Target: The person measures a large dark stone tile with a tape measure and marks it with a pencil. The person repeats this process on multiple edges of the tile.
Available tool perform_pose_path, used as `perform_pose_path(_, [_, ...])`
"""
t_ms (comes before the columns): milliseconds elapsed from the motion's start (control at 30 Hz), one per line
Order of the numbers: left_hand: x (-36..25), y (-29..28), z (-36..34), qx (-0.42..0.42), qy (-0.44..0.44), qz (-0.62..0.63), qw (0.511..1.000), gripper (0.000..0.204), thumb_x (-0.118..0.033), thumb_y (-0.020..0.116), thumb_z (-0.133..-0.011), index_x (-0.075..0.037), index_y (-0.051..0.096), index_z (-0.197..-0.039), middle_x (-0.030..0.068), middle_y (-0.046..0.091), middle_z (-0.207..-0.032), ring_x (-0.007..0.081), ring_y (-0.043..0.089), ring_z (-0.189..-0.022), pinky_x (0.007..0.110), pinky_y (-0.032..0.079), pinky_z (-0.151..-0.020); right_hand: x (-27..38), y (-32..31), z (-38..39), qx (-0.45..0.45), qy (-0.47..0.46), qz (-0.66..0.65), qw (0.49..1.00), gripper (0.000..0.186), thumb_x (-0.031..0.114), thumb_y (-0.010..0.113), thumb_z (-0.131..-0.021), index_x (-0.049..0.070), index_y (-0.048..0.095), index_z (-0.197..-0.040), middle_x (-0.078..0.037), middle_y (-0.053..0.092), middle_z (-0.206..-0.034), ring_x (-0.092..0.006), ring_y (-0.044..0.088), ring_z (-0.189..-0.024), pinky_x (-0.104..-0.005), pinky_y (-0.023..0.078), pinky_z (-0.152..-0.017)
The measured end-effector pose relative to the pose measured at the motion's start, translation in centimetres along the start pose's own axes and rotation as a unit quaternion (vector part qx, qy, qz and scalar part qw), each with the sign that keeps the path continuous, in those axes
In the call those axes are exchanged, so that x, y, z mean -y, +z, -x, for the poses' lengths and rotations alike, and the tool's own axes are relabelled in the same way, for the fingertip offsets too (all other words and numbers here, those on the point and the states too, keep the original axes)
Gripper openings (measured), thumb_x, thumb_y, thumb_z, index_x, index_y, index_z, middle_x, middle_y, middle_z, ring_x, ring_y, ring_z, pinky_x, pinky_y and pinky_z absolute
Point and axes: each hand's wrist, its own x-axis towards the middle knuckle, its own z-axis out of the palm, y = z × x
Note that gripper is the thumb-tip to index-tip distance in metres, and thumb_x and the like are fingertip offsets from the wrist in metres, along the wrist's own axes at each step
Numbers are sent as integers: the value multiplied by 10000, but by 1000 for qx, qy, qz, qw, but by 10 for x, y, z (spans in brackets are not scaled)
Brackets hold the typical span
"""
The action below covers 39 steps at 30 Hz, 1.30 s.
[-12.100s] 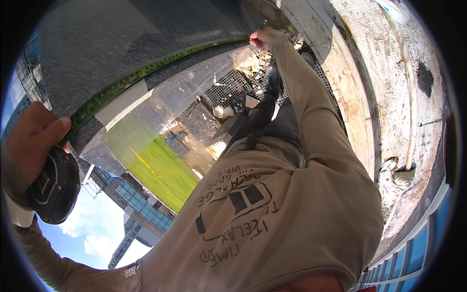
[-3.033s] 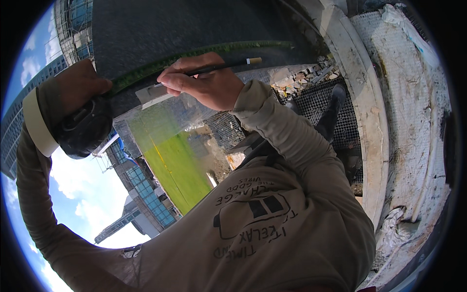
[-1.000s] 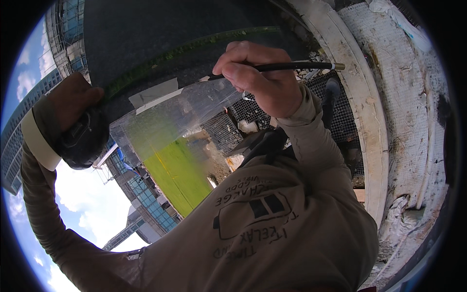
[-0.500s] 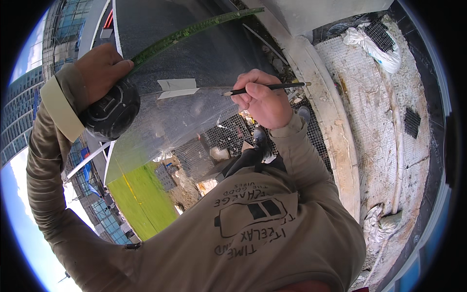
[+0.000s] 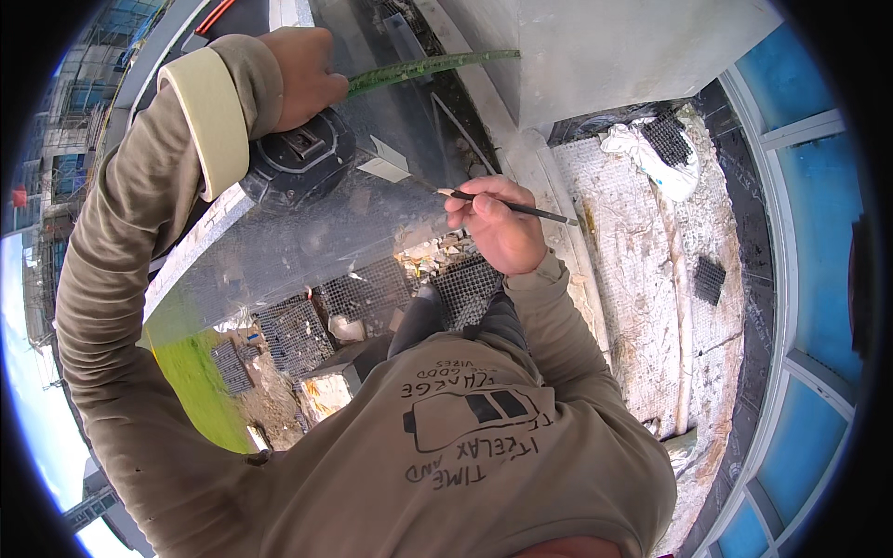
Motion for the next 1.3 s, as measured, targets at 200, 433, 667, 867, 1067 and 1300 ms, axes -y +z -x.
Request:
perform_pose_path(200, [-20, -61, -6, 133, -182, -178, 958, 370, -304, 517, -880, 5, 715, -930, 220, 698, -942, 354, 683, -898, 444, 523, -812, -38, 0, -36, -66, -64, 136, 986, 218, 49, 537, -950, -35, 597, -1142, -206, 668, -1069, -247, 655, -929, -358, 522, -851])
perform_pose_path(433, [42, -58, 27, -106, -12, -203, 973, 345, -319, 589, -887, 5, 683, -817, 163, 658, -763, 325, 636, -713, 417, 491, -705, -52, 10, -47, -70, -92, 176, 978, 213, 58, 553, -938, -61, 612, -1103, -216, 681, -1034, -251, 663, -920, -367, 533, -850])
perform_pose_path(667, [70, -43, 57, -139, -164, -11, 977, 411, -331, 529, -955, 35, 661, -824, 168, 635, -719, 280, 613, -654, 382, 450, -660, -48, 3, -46, -48, -52, 151, 986, 214, 62, 552, -940, -58, 610, -1107, -209, 686, -1012, -243, 663, -899, -369, 534, -845])
perform_pose_path(867, [77, -32, 101, -175, -277, 94, 940, 446, -352, 526, -962, 56, 689, -885, 141, 658, -735, 197, 620, -647, 346, 471, -656, -28, 2, -45, -79, -43, 75, 993, 213, 75, 551, -954, -28, 602, -1132, -182, 679, -1004, -223, 630, -890, -361, 501, -831])
perform_pose_path(1067, [95, 39, 182, -320, -343, 418, 778, 416, -323, 506, -1009, 39, 696, -930, 35, 664, -757, 79, 577, -637, 232, 447, -603, -1, 17, -36, -33, -39, 19, 998, 181, 75, 554, -950, -8, 609, -1101, -141, 671, -924, -189, 551, -767, -340, 453, -721])
perform_pose_path(1300, [-16, 174, 254, -383, -320, 715, 490, 419, -310, 436, -1021, 44, 620, -890, 124, 597, -689, 216, 598, -505, 298, 480, -478, 31, 73, -24, -27, -92, 400, 911, 200, 12, 659, -856, -20, 626, -1050, -110, 662, -834, -169, 604, -664, -314, 473, -575])
